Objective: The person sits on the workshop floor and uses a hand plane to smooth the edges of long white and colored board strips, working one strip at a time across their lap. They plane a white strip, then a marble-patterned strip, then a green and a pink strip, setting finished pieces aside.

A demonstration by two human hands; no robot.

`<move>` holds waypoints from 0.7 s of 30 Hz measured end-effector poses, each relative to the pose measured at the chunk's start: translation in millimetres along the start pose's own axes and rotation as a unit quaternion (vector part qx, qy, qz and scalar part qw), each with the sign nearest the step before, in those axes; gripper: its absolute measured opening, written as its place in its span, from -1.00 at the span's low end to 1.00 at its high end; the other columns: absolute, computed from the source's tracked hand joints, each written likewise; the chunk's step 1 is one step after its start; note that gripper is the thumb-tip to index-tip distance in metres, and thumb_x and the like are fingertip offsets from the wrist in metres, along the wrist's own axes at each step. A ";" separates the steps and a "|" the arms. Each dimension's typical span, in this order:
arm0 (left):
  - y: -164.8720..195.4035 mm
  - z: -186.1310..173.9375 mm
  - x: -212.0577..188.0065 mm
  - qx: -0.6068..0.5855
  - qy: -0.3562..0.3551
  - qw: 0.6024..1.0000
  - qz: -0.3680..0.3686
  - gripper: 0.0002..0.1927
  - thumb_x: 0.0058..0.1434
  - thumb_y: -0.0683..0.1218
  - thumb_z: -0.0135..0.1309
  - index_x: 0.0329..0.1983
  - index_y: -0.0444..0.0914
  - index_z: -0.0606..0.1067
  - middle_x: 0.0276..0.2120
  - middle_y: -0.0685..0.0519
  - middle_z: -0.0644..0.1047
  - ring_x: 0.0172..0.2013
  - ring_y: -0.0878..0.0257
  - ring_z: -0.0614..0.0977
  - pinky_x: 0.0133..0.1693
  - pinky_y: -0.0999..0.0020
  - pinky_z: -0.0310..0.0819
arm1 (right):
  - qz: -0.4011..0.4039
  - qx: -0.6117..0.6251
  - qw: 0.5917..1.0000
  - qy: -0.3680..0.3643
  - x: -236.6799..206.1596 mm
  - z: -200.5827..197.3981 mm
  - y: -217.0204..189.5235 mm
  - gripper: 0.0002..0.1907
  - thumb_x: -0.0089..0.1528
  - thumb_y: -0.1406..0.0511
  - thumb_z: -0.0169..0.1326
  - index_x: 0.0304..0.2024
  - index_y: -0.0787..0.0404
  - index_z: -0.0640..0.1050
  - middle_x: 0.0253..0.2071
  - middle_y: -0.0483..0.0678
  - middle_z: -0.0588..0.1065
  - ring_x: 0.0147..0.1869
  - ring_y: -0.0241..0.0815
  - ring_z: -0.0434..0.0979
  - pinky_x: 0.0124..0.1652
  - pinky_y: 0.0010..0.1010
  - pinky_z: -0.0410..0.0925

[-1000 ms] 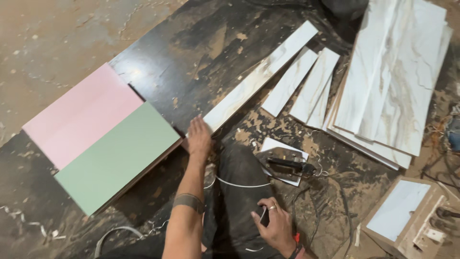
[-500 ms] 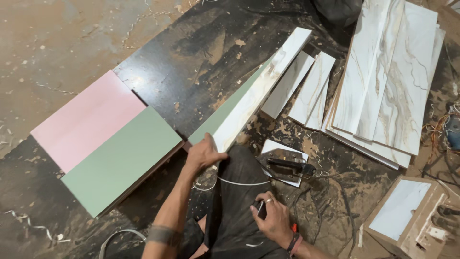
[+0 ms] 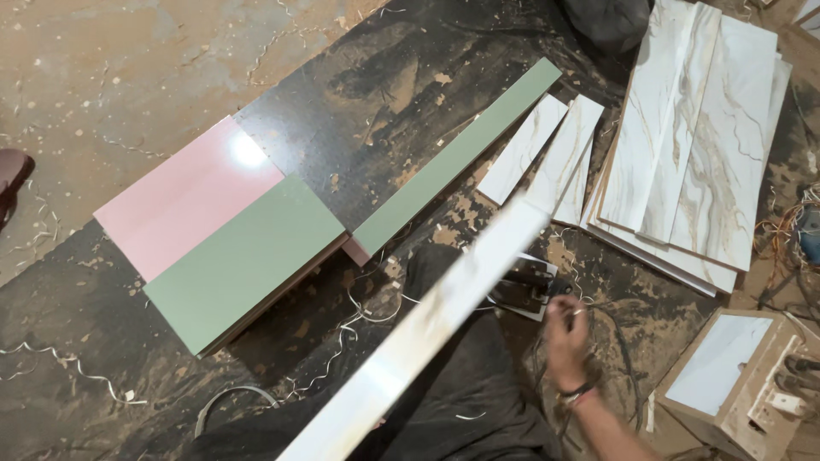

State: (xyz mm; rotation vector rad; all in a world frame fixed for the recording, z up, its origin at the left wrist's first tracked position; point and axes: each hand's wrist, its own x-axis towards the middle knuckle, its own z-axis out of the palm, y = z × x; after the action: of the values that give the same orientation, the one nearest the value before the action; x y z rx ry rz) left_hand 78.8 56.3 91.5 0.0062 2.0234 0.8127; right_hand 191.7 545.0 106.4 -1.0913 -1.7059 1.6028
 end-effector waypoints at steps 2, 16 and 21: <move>-21.0 6.1 -5.1 0.021 0.026 0.999 -0.003 -0.24 0.05 0.15 0.08 0.30 -0.21 0.22 0.19 -0.12 0.34 0.12 -0.01 0.47 0.07 0.09 0.38 | 0.048 0.059 0.997 0.025 26.6 -1.3 -9.6 -0.78 0.45 0.25 0.08 0.08 0.20 0.44 -0.26 -0.16 0.35 -0.34 -0.29 0.20 -0.39 -0.40 0.12; 29.0 45.8 22.8 0.222 0.185 0.946 0.146 -0.62 0.20 0.18 0.01 0.00 -0.07 0.51 -0.15 0.01 0.58 -0.18 0.02 0.65 -0.18 0.12 0.53 | -0.017 -0.266 0.911 -0.316 55.5 50.4 -69.3 -0.55 0.27 0.01 0.12 -0.06 0.24 0.54 -0.16 -0.02 0.55 -0.08 -0.25 0.52 -0.08 -0.39 0.38; 79.8 66.4 23.7 0.174 0.211 0.937 0.219 -0.68 0.26 0.18 -0.01 -0.11 -0.02 0.62 -0.28 0.06 0.67 -0.29 0.03 0.71 -0.27 0.13 0.59 | -0.014 -0.196 0.939 -0.282 58.6 34.4 -53.0 -0.62 0.27 0.08 0.13 -0.10 0.25 0.53 -0.20 -0.11 0.50 -0.14 -0.31 0.45 -0.13 -0.43 0.34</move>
State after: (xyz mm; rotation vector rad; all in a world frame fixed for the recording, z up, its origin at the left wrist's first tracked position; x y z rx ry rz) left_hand 91.8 162.0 93.6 0.5437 2.6056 0.7563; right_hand 122.8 578.5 145.9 -0.8066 -2.4897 1.7063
